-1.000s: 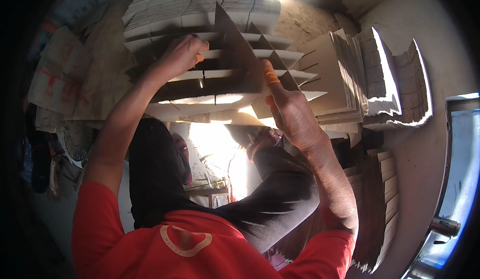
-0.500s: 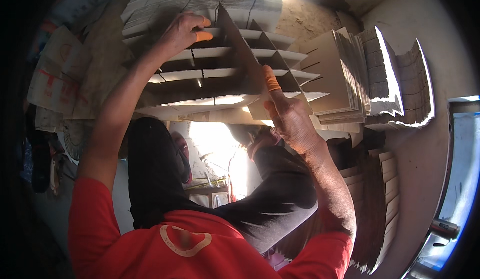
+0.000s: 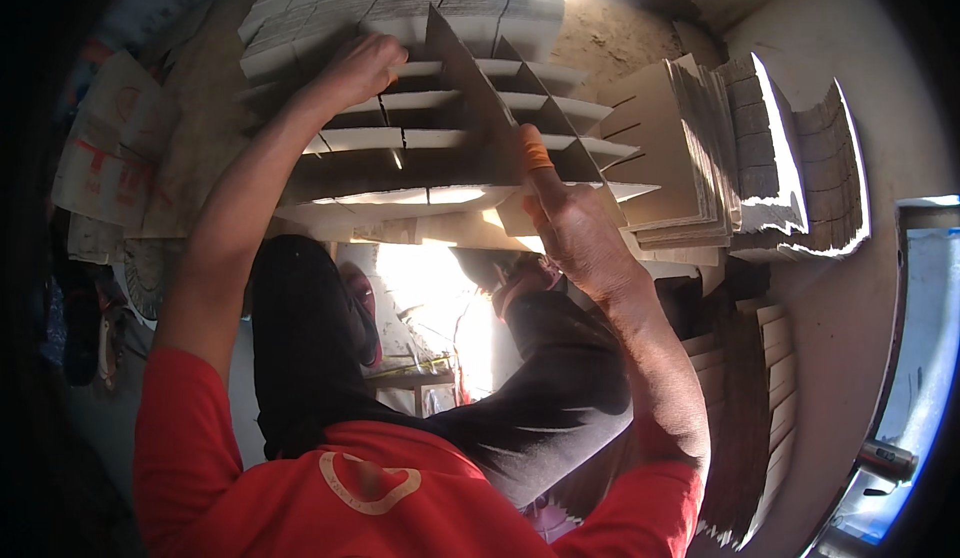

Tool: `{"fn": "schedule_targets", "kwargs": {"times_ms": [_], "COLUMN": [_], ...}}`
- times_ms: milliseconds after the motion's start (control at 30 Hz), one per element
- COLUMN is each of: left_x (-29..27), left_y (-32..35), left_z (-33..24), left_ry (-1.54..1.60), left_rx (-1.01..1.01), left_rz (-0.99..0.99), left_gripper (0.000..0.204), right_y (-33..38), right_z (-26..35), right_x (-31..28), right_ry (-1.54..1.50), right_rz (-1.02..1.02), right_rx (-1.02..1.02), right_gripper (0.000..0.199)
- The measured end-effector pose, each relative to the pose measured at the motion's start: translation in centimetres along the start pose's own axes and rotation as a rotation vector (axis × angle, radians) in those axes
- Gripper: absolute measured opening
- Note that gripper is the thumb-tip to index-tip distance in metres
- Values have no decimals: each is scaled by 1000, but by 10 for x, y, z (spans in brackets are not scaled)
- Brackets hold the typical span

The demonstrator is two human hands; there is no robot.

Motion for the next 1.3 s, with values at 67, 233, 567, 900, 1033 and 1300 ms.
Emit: {"fn": "schedule_targets", "kwargs": {"times_ms": [67,233,567,900,1033,1300], "left_x": [0,8,-2,-8,-41,-96], "left_y": [-1,-5,-3,-12,-9,59], "left_z": [2,4,1,-25,-60,-151], "left_ry": [-25,-66,164,-36,84,84], "left_rx": [-18,-133,-142,-149,-156,-23], "left_rz": [54,347,138,354,145,-59], "left_gripper": [14,19,25,38,40,48], "right_y": [6,0,9,22,17,31], "right_z": [2,0,-7,-14,-11,-110], "right_x": [-8,0,-2,9,8,-81], "right_ry": [-43,-106,-77,32,-35,691], "right_rz": [-66,109,-79,-290,-146,-800], "right_rx": [-68,117,162,-58,67,273], "right_gripper": [81,74,51,33,39,33]}}
Point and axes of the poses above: each hand's wrist, its own y-axis away from the middle knuckle, its own x-axis out of the palm, z = x × y, the point moved 6 cm from there along -y, towards the middle knuckle, and after that the axes turned 9 degrees about x, right-handed, at the moved point
